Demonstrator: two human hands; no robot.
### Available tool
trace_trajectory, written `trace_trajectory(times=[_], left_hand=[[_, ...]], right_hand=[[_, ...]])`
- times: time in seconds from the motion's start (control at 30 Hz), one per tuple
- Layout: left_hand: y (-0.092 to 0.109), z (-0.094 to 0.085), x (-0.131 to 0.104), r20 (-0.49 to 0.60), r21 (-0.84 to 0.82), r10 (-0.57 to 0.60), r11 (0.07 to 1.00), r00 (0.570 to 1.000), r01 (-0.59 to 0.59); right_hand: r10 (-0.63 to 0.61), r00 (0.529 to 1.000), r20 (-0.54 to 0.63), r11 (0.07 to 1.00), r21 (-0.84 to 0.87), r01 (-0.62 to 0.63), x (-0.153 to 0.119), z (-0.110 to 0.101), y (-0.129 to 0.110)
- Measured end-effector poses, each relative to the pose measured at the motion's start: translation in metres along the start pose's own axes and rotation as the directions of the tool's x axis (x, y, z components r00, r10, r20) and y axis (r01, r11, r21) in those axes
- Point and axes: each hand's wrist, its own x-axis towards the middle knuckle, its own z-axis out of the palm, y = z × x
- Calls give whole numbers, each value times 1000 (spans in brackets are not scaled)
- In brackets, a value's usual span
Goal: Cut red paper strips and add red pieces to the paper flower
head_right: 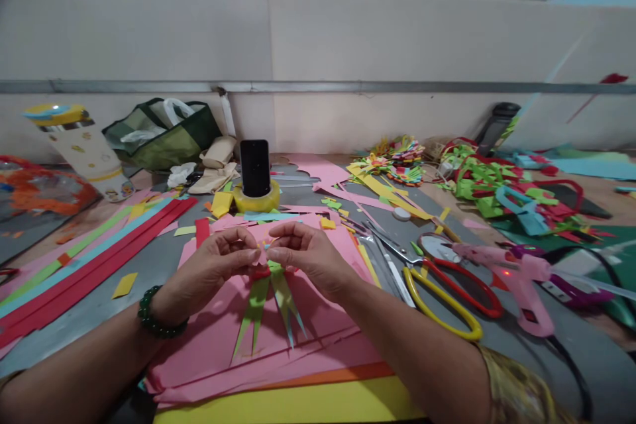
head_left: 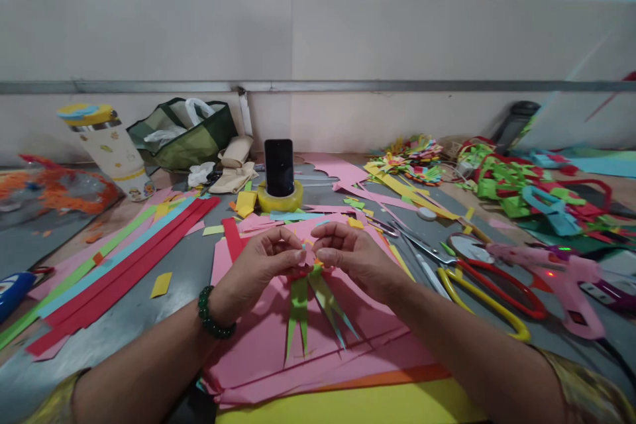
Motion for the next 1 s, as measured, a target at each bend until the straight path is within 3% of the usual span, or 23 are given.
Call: trace_trajectory(times=[0.37,0.6,0.8,0.9,1.0], left_hand=[[-1,-1,0,-31,61,49,997,998,-47],[0,4,-2,-45,262,140,957,989,-123],[-5,8,-6,-75,491,271,848,960,-201],[-5,8,-8,-31,575,279,790,960,-211],[-5,9,-8,-16,568,232,803,973,-182]], right_hand=[[-70,997,-43,996,-49,68,-2,2,-2],[-85,992,-98,988,-139,71,-6,4,-2],[-128,985,-114,982,-157,110,-6,4,-1],[-146,983,-109,980,-154,128,-6,6,1],[-166,983,-83,974,-169,150,-5,7,5]])
